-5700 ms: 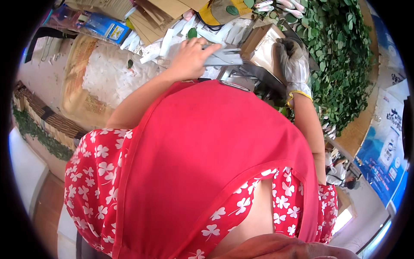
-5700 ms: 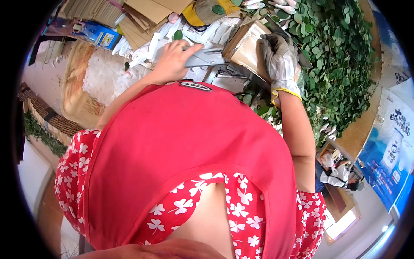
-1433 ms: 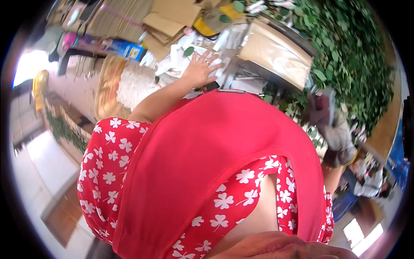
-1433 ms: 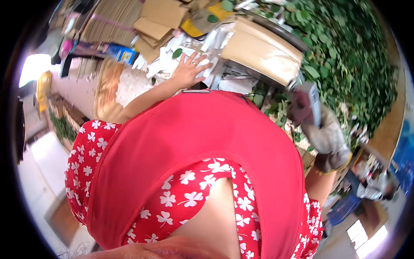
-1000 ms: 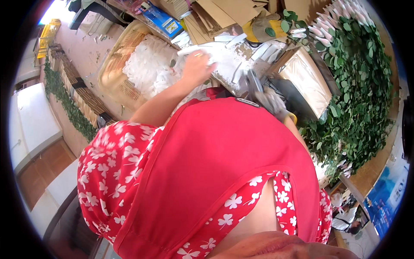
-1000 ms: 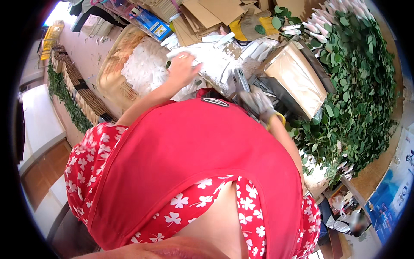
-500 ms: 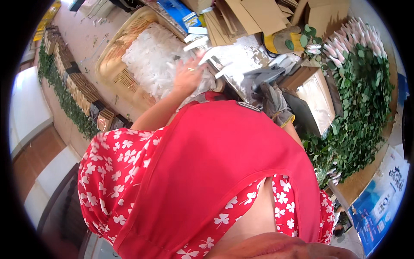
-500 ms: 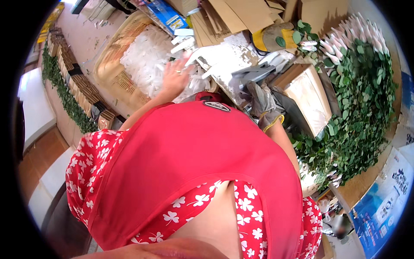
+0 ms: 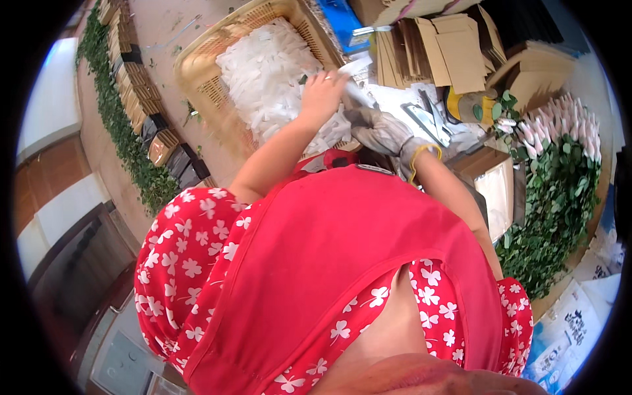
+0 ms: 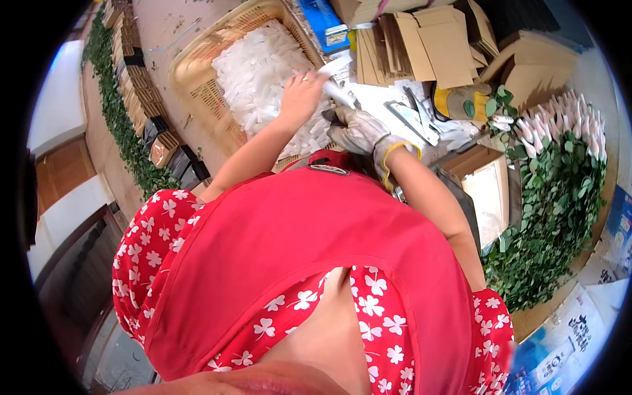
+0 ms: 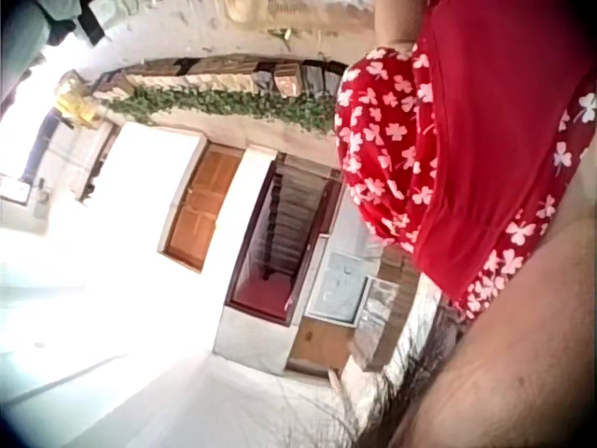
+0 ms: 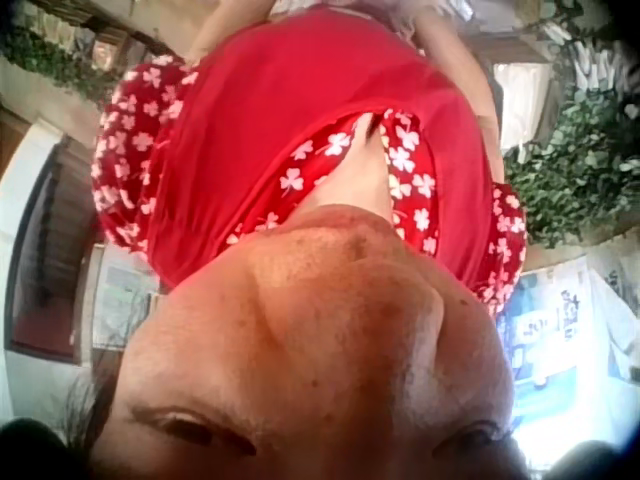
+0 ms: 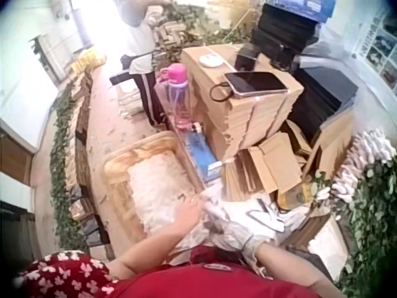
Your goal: The person places roses into cardboard sleeves, staples the sleeves shut by hand using a stapler, and moves the completed bundles into boxes at a work station.
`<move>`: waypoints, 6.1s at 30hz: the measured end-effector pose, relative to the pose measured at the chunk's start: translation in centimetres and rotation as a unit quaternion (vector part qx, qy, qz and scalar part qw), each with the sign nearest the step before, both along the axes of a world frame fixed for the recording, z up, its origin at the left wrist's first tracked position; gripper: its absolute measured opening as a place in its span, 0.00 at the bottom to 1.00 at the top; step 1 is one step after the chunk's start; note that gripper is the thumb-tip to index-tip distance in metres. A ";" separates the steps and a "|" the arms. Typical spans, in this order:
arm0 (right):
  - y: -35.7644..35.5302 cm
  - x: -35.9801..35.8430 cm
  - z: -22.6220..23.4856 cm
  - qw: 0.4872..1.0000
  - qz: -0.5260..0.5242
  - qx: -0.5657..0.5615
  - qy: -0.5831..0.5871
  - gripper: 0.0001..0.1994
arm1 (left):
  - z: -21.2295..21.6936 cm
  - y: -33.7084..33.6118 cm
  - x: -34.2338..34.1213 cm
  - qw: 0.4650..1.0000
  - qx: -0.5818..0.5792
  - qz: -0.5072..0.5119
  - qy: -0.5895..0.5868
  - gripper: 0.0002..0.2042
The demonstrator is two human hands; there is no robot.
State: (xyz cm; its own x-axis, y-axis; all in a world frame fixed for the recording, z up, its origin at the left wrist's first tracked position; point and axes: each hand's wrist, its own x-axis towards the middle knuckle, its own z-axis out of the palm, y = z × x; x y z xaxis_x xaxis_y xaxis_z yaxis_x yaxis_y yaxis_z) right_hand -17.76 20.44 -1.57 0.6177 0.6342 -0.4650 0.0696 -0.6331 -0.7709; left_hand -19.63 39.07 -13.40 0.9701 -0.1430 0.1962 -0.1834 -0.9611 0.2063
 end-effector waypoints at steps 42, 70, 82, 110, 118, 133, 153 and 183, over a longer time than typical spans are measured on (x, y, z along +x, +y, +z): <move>-21.5 -14.0 1.2 0.946 -0.314 0.081 0.029 0.18 | 15.4 -16.4 2.8 0.738 -0.611 -0.049 0.282 0.11; -27.6 -24.7 -3.7 0.606 -0.763 -0.143 -0.172 0.14 | 16.4 -62.2 2.0 0.565 0.497 -0.519 0.405 0.35; -28.9 -24.2 2.4 0.721 -0.654 -0.084 -0.213 0.15 | 24.1 -37.1 3.4 0.704 -0.315 -0.592 0.233 0.10; 3.7 9.9 2.5 0.958 -0.067 0.042 -0.274 0.21 | 5.2 1.4 7.0 0.792 -0.557 0.023 0.247 0.20; 0.9 3.0 -6.2 0.885 -0.259 0.184 0.340 0.12 | 5.5 -1.0 10.7 0.732 -0.598 0.179 0.273 0.15; -6.5 -2.7 0.7 0.931 -0.226 0.067 0.280 0.11 | 8.9 2.6 12.4 0.670 -0.658 0.238 0.250 0.13; 4.8 10.1 3.7 0.953 -0.124 0.089 -0.261 0.21 | 13.0 2.4 10.6 0.535 -0.724 0.306 0.311 0.05; -0.5 4.5 -3.9 0.916 -0.251 0.212 0.231 0.11 | 7.7 -1.6 8.8 0.636 -0.664 0.193 0.342 0.19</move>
State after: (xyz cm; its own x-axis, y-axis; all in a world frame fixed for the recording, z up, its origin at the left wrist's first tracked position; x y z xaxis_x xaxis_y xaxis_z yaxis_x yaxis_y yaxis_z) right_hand -13.29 19.90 -5.45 0.6802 0.5085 -0.5280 -0.5445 -0.1318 -0.8284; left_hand -10.84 37.47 -5.67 0.8063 -0.0177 -0.5912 0.5825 0.1975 0.7885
